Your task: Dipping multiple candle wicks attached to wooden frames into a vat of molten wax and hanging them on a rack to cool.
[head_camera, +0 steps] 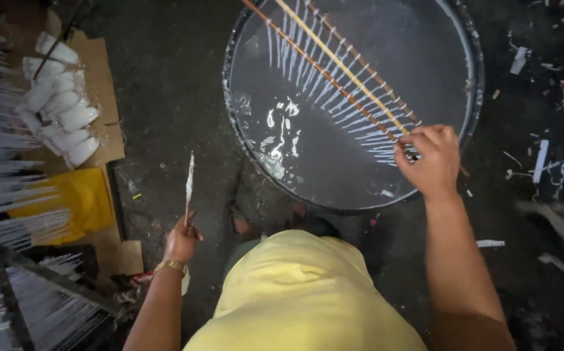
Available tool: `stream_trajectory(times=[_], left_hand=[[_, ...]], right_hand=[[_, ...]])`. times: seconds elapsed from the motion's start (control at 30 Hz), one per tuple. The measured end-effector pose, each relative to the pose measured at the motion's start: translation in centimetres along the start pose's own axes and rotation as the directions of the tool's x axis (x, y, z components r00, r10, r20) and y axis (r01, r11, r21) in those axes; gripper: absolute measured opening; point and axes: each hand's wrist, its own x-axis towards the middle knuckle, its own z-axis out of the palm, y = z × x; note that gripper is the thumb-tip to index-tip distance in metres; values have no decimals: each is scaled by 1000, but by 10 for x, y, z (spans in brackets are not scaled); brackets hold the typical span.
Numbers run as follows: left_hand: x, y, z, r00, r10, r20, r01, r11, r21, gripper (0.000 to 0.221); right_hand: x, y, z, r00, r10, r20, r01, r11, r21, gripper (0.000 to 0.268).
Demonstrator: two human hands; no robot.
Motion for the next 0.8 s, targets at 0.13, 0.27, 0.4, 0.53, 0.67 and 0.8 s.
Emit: stream_trajectory(times=[0.13,0.27,0.4,0.53,0.67,0.8], left_hand=[[-10,13,-3,1000,7,5,-7,1000,14,47],[-11,14,-4,998,66,-6,-67,996,-63,49],[-21,26,-9,997,79,-4,-79,997,-6,52],[-27,45,-15,995,95,9,-95,995,26,49],[-38,69,-21,990,139,15,-140,990,13,49],[-52,92,-31,983,183,27,-182,983,-24,47]], right_hand=[[-11,12,25,1000,24,21,-24,1000,3,14],[-24,29,52,1000,19,9,-19,999,38,14],[-42,47,88,998,68,13,-68,997,47,15],[-49,53,111,997,81,15,-82,994,68,15],[-55,57,132,996,80,24,-81,996,31,16],[-59,55,143,991,126,38,-126,992,-10,16]])
